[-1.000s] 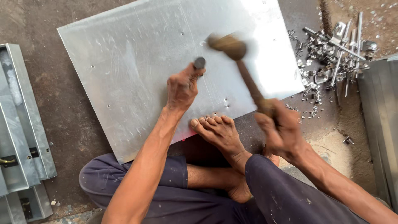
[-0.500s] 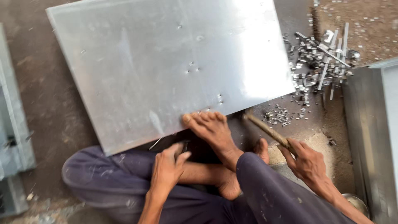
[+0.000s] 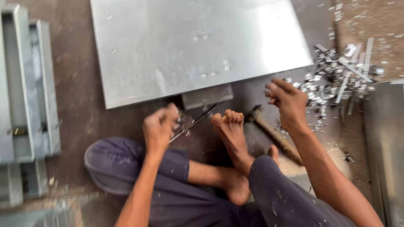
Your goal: The person assembles a metal box, using a hammer and a punch to secure metal components to a sheet and then fitting a latch mechanism with bolts.
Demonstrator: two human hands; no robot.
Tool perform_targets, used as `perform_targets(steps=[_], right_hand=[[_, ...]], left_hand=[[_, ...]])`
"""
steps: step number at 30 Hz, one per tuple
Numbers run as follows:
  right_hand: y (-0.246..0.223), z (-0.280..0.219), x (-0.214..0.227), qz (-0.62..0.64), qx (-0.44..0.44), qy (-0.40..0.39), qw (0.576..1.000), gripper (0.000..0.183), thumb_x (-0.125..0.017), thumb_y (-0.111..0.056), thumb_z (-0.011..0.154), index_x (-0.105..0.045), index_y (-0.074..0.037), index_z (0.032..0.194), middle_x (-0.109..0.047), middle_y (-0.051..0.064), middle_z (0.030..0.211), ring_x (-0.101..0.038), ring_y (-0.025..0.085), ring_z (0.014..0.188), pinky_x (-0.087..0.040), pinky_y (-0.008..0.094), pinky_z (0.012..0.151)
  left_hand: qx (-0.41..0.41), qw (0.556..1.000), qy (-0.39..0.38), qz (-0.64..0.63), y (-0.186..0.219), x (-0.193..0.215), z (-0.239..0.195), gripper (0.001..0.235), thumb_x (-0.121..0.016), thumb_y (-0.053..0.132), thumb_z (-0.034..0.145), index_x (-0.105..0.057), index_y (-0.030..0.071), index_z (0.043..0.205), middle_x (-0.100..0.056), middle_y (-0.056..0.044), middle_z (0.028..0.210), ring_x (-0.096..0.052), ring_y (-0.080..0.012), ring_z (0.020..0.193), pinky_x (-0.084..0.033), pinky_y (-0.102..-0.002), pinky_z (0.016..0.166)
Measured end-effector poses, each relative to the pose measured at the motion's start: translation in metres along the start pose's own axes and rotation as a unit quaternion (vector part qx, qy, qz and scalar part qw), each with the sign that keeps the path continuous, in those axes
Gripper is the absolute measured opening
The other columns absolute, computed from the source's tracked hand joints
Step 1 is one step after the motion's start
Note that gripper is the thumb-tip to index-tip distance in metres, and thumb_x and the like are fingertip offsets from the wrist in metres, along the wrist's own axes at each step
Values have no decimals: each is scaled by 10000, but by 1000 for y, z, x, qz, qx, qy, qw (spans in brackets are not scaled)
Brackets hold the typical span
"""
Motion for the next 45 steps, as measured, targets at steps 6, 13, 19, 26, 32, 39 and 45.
perform_targets(steps=[6, 13, 19, 26, 32, 39, 45], right_hand=[[21, 4, 89, -355, 128, 113, 919, 208, -669, -104, 1007, -742, -35, 1189, -763, 172, 1056, -725, 213, 908, -582, 313, 782], [63, 22, 125, -484, 163, 68, 857, 244, -700, -194, 1015, -740, -38, 1198, -739, 188, 1165, -733, 266, 957, -602, 341, 788], [76, 14, 116, -490, 110, 67, 862, 213, -706, -186, 984, -756, -33, 1123, -725, 192, 1127, -727, 274, 849, -610, 354, 693], [76, 10, 120, -509, 186, 55, 838, 158, -613, -128, 1061, -687, -17, 1145, -751, 151, 1075, -733, 235, 851, -598, 340, 721], [76, -6, 99, -545, 247, -101, 795, 220, -615, -66, 999, -738, -59, 1181, -739, 156, 1069, -702, 251, 800, -599, 319, 683], [11, -31, 30, -419, 264, -40, 868, 170, -700, -128, 992, -748, -65, 1142, -754, 102, 1014, -686, 183, 767, -566, 300, 628], [-40, -69, -73, -273, 251, -169, 913, 100, -763, -149, 938, -777, -94, 1020, -776, 47, 918, -713, 83, 740, -569, 219, 576]], left_hand=[[-337, 878, 127, 315, -3, -29, 10, 962, -968, 305, 551, -552, 30, 1373, -519, -189, 1333, -575, -423, 1132, -507, -493, 940], [-222, 959, -109, 139, -9, -26, -19, 735, -900, 158, 639, -631, 136, 1323, -690, -140, 1063, -686, -340, 962, -576, -424, 860], [-345, 889, -51, 297, -15, -33, 4, 422, -773, 149, 799, -638, 92, 1195, -694, -143, 1006, -671, -376, 951, -546, -468, 815], [-416, 826, -20, 381, -7, 12, -3, 465, -691, 147, 764, -628, 57, 1216, -697, -155, 886, -663, -373, 833, -531, -496, 757], [-257, 851, 92, 448, -16, 114, -3, 455, -693, 164, 880, -678, 117, 1332, -688, -157, 1040, -639, -336, 1008, -527, -462, 887], [-144, 988, -51, -22, 31, 26, -28, 244, -789, 125, 863, -792, 73, 1101, -801, -81, 828, -662, -86, 645, -510, -220, 530], [-152, 890, -140, -408, 70, -83, -32, 252, -676, 49, 963, -719, -55, 1188, -781, -135, 1018, -760, -160, 860, -652, -279, 781]])
Point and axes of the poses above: each hand's wrist, its own z-axis towards the middle knuckle, its own x-axis out of the back of the hand, y = z × x, the point moved 3 cm from there along z, towards the middle knuckle
